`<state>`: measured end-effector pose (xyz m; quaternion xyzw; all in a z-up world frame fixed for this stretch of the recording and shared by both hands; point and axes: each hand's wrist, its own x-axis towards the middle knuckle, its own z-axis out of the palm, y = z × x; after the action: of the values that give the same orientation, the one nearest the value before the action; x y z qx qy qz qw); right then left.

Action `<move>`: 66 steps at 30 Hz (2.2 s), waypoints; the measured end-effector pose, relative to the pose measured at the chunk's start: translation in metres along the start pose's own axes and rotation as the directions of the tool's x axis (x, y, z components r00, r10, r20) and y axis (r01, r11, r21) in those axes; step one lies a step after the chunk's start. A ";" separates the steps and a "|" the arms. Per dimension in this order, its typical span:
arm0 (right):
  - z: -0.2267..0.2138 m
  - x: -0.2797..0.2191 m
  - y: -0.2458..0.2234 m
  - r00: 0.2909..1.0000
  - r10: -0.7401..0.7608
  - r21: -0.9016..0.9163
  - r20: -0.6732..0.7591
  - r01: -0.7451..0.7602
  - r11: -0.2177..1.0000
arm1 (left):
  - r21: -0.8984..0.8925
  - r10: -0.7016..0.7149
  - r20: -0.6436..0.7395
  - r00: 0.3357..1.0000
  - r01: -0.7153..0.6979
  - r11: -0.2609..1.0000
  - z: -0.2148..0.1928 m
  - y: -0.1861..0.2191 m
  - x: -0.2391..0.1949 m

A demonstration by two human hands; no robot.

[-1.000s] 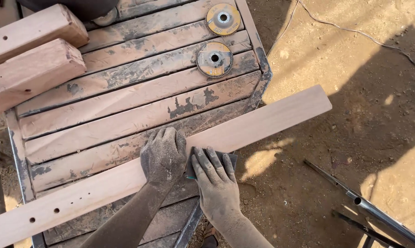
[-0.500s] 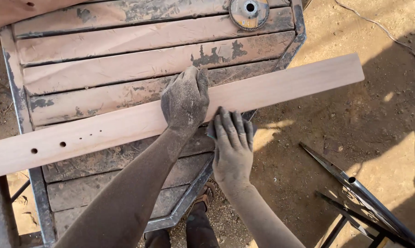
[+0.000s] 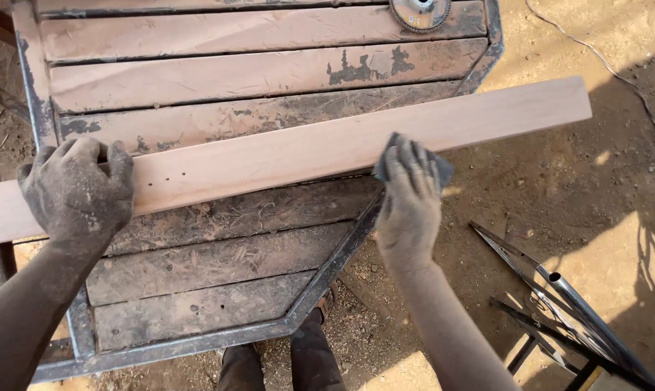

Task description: Sanding a long wooden beam by hand using a piece of sandpaper on a workbench in an outdoor workshop.

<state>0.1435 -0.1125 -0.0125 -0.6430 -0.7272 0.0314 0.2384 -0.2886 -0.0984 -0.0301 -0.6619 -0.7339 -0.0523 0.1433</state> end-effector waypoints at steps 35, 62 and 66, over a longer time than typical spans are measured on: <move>-0.033 0.059 0.086 0.970 0.243 -0.044 0.024 -0.242 0.969 | -0.067 -0.051 0.027 0.998 0.053 0.996 -0.013 0.010 0.003; 0.040 0.037 -0.165 0.897 -0.310 0.060 0.316 0.307 0.950 | -0.146 -0.046 0.047 0.998 0.052 0.988 -0.020 0.009 0.008; 0.028 0.051 -0.057 0.956 -0.230 -0.167 0.182 0.260 0.951 | -0.139 -0.042 0.021 0.999 0.044 0.989 -0.022 0.012 0.007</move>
<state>0.0773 -0.0663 -0.0010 -0.5626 -0.8180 -0.0162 0.1191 -0.2746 -0.0961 -0.0083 -0.6548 -0.7438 -0.1006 0.0892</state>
